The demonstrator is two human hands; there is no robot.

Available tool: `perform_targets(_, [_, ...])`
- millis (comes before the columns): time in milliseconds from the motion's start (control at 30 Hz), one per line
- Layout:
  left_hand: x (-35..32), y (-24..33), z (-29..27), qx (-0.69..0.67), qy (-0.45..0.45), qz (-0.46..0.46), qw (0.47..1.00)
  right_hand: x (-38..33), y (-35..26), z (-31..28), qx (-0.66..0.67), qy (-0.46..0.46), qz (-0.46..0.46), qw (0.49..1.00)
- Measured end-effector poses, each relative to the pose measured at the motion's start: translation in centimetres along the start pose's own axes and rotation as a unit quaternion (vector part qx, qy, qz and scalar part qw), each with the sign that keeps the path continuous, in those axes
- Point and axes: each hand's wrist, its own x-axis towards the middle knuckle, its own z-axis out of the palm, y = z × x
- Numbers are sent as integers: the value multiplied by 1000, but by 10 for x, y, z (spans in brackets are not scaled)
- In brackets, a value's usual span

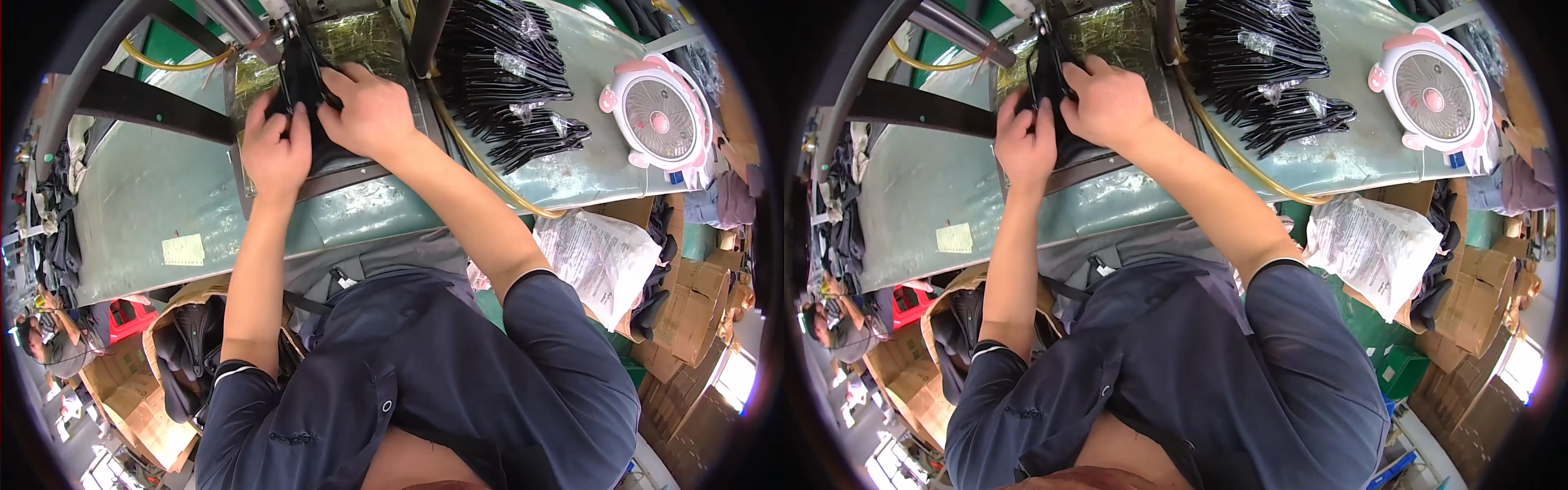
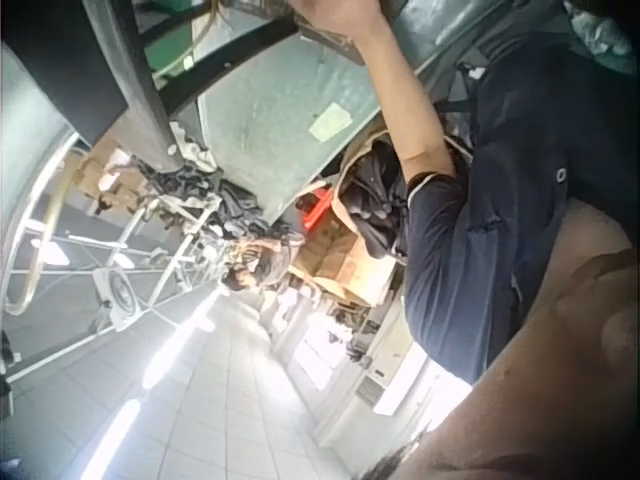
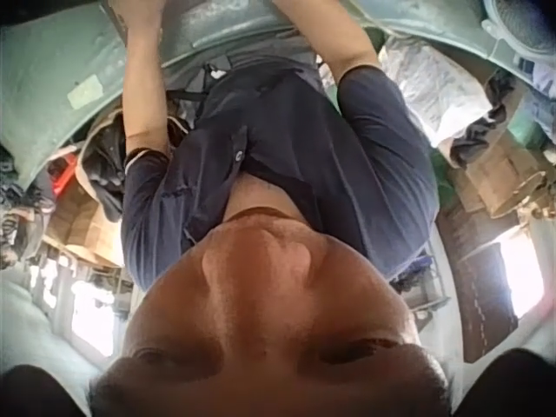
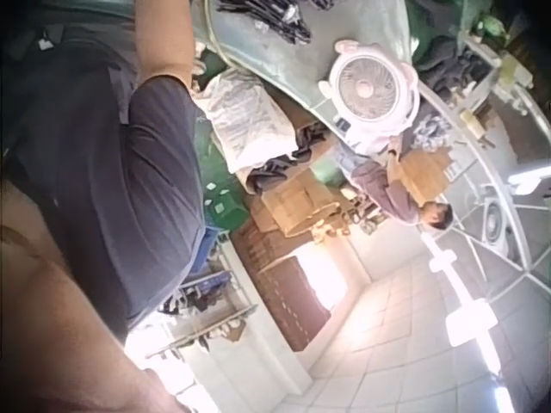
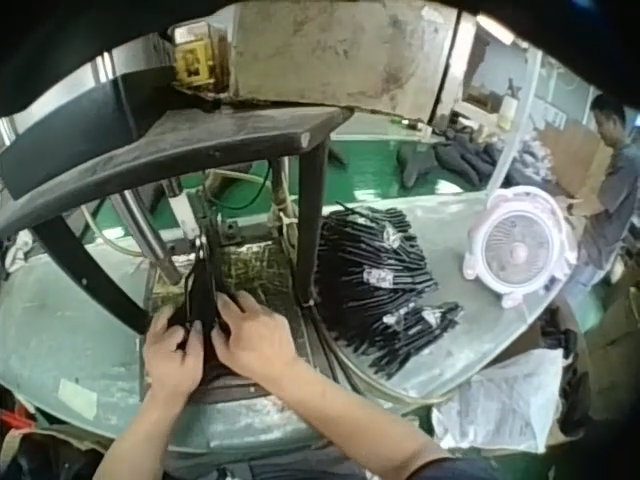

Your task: Assembling bicycle seats by positioning components and using a pneumatic press.

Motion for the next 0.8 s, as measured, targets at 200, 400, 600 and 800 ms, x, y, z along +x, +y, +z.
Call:
perform_targets(200, [2,-18,10,-13,23,40,999,7,6,9,8,3,15,1000])
perform_targets(400, [-4,-13,5,-83,44,-18,995,0,4,5,45,7,52,998])
perform_targets(600, [6,-3,-18,5,-97,-144,985,9,-18,-14,102,-82,120,984])
perform_targets(800, [-13,-17,-121,-235,-187,-239,923,-4,-24,-73,251,-224,-55,940])
